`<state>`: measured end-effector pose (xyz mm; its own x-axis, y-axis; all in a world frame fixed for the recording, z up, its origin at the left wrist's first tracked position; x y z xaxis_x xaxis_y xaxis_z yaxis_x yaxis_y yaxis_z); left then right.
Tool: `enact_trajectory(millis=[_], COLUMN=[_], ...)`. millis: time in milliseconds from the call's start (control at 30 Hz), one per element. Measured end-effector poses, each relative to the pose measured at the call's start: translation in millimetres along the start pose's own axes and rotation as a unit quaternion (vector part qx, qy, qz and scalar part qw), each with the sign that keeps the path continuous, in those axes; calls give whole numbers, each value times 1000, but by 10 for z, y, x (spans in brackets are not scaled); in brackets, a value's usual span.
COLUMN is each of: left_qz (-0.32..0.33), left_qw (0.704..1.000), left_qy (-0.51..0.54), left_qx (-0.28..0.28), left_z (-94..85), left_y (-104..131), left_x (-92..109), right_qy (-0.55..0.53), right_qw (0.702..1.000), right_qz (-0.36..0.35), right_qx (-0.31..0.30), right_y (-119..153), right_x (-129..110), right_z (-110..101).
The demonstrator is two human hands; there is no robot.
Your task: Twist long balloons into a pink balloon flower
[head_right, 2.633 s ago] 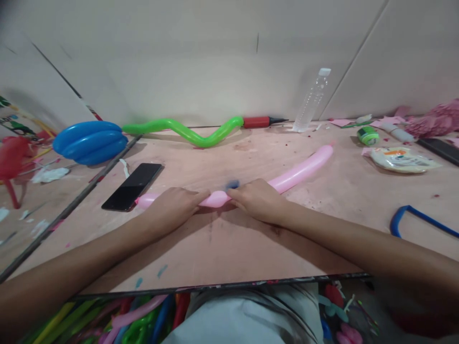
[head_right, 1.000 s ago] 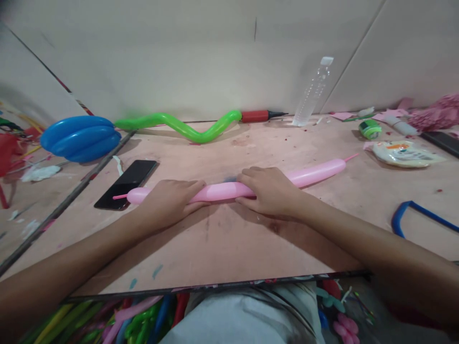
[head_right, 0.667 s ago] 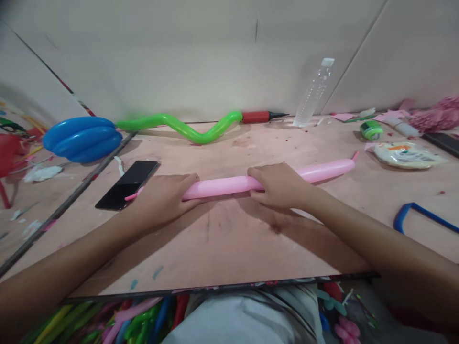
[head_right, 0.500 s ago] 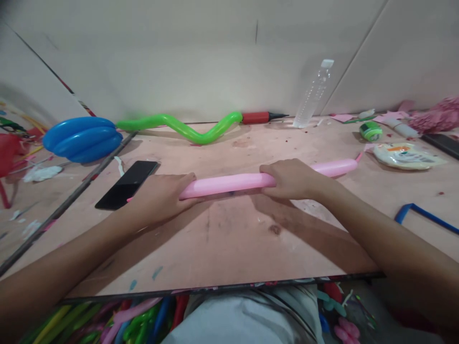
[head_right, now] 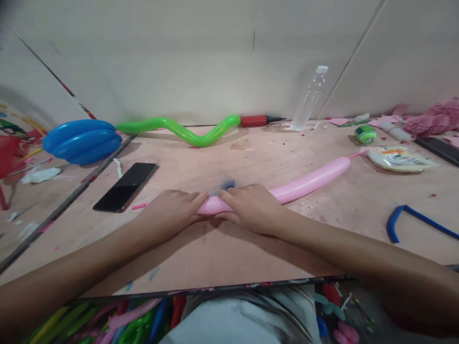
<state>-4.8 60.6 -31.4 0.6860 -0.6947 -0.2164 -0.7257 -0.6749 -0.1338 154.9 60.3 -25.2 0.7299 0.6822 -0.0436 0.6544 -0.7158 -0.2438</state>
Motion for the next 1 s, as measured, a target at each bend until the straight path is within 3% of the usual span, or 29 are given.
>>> enact_trajectory(millis=[233, 333, 433, 500, 733, 867, 1000], left_qz=[59, 52, 5, -9, 38, 12, -57], left_qw=[998, 999, 1000, 1000, 998, 999, 998], left_qy=[7, 8, 3, 5, 28, 40, 15], left_qx=[-1, 0, 16, 24, -29, 2, 36], left_z=[48, 36, 11, 13, 99, 2, -131], left_y=[9, 4, -21, -34, -2, -23, -18], left_x=[55, 55, -7, -39, 66, 37, -216], right_qy=[-58, -48, -30, -18, -44, -73, -20], right_qw=[996, 998, 999, 1000, 995, 997, 999], right_qz=[-18, -8, 11, 19, -31, -35, -13], right_qx=[-69, -46, -5, -10, -81, -16, 31], right_y=[28, 25, 13, 8, 41, 37, 44], right_x=[6, -1, 11, 27, -22, -6, 219], right_z=[97, 40, -16, -2, 92, -20, -145])
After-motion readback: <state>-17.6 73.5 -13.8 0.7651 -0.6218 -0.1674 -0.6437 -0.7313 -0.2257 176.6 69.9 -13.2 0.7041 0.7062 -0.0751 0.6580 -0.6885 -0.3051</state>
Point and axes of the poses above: each hand's wrist, its own y-axis away from the middle knuckle, its own z-axis out of the palm, x = y × z, the point moved 5 cm from there along -y, towards the middle knuckle, and after that the axes turned 8 degrees about x, right-handed, at the moved point
